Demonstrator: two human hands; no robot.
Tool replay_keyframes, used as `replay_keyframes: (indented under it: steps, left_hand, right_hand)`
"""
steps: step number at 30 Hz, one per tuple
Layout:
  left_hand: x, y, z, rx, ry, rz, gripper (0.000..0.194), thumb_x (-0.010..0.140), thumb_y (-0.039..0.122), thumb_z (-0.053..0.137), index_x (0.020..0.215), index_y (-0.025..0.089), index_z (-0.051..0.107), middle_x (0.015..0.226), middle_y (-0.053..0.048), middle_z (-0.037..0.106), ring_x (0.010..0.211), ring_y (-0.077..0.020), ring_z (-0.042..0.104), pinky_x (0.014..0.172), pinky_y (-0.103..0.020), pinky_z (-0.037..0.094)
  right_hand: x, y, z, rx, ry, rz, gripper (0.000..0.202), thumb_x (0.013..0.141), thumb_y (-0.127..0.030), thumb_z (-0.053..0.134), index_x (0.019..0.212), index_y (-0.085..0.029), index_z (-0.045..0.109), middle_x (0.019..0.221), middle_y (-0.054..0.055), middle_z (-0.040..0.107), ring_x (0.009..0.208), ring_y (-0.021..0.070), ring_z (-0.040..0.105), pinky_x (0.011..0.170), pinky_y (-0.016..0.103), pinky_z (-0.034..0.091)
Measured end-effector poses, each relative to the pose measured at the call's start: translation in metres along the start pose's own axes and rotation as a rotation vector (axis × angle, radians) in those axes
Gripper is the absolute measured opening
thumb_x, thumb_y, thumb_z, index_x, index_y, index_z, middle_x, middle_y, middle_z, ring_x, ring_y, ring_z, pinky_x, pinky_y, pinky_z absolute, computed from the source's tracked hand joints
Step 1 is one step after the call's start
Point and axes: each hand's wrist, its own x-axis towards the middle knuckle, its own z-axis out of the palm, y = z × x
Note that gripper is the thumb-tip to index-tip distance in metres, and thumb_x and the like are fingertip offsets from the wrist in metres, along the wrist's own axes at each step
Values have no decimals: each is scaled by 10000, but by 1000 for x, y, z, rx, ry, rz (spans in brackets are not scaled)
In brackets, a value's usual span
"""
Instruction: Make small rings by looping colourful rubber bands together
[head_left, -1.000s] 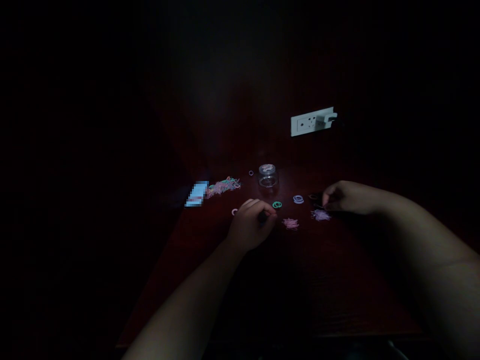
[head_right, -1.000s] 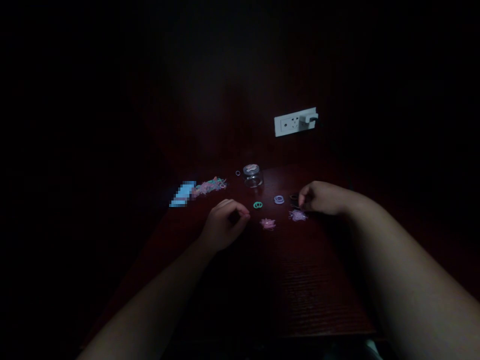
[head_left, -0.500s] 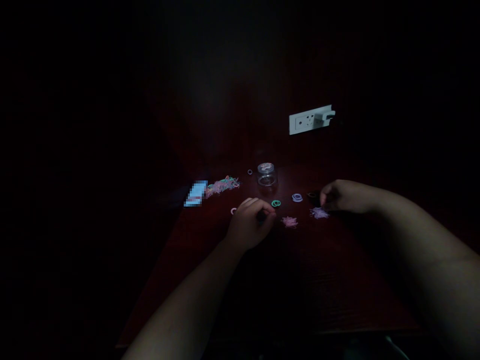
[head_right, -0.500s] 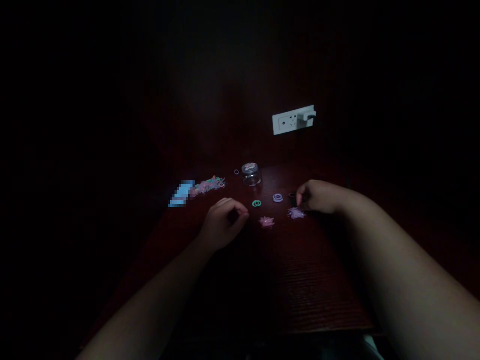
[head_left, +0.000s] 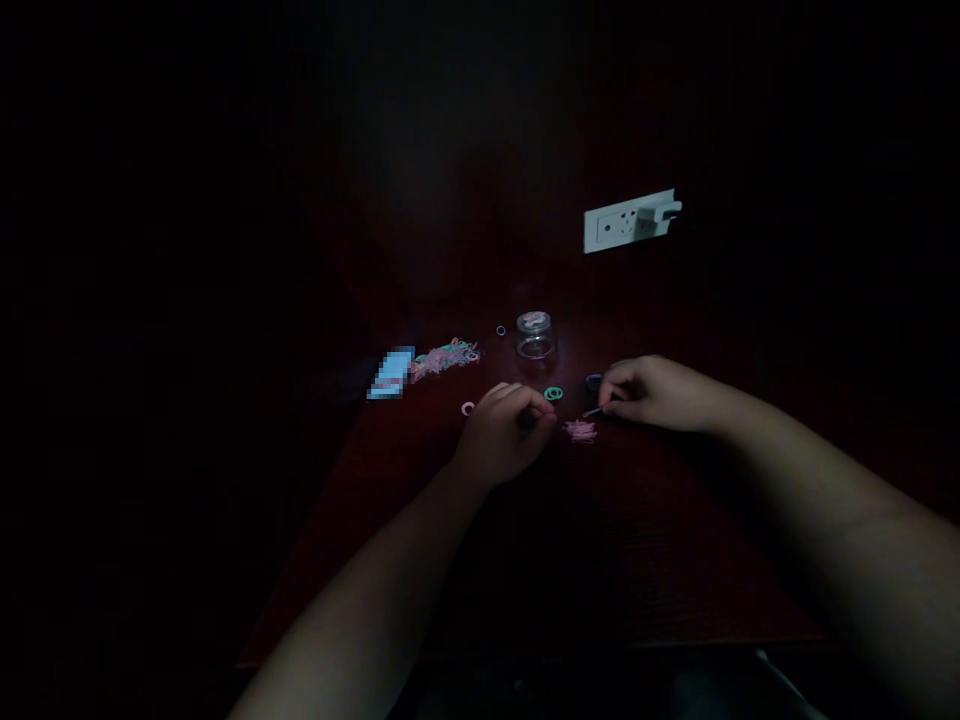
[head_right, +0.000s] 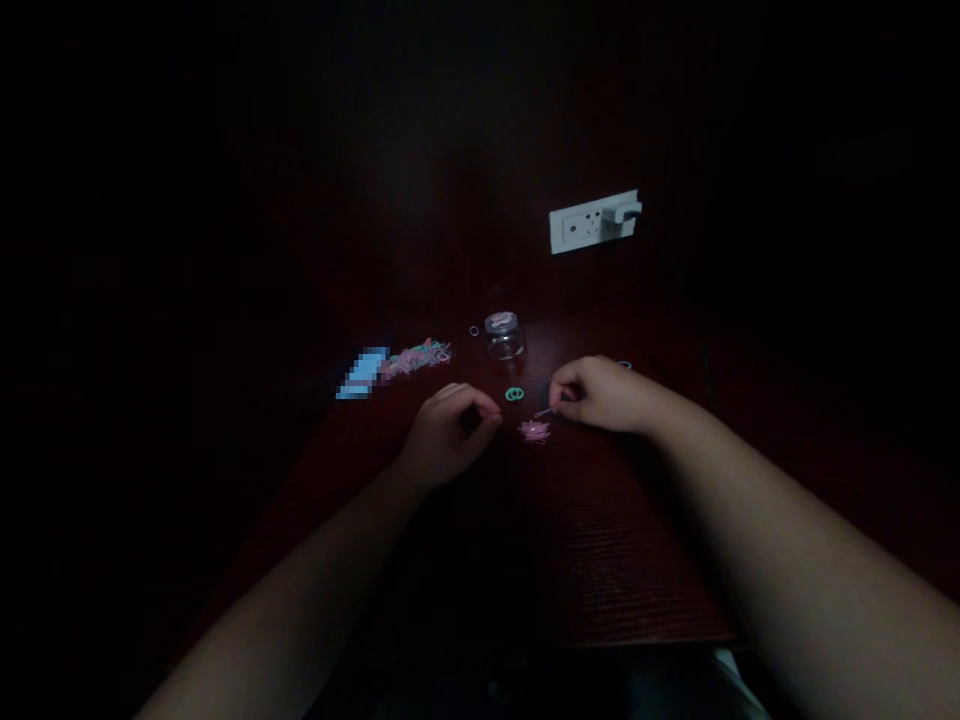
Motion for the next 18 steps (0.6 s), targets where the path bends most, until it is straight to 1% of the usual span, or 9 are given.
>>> replay_keyframes:
  steps: [2,5,8,15,18]
  left_hand:
    - [0,0,0,11,-4,1,50,881,226,591,844,211,619,836,-11,681,826,-172,601,798,-332,470]
    - [0,-1,1,19,-2,4,53,881,220,589,841,208,621,827,-12,678,815,-169,600,791,-324,471]
    - [0,-1,2,15,9,12,44,875,212,602,835,206,619,824,-4,679,808,-161,596,781,-315,472]
    - [0,-2,3,21,0,6,29,864,198,620,838,209,627,821,3,677,811,-158,597,775,-317,481]
    - [0,-2,2,29,-3,5,33,866,198,614,837,208,625,823,-2,679,812,-163,601,780,-323,481]
  right_hand:
    - [3,-6,11,-62,11,-80,100,773,-242,614,739,-214,704,734,12,659,671,164,586,632,287,421]
    - [5,-7,19,-85,-32,-90,114,775,-220,603,748,-210,713,754,17,683,678,163,592,638,279,421]
    - [5,-4,20,-87,-55,-57,119,769,-215,610,764,-212,729,750,12,696,667,159,599,630,270,418]
    - [7,-3,23,-50,-36,-59,110,759,-211,630,746,-219,739,729,11,699,650,161,597,623,276,413]
    - [6,-1,17,-54,-16,-66,107,764,-226,629,748,-216,735,725,12,686,648,160,592,617,280,416]
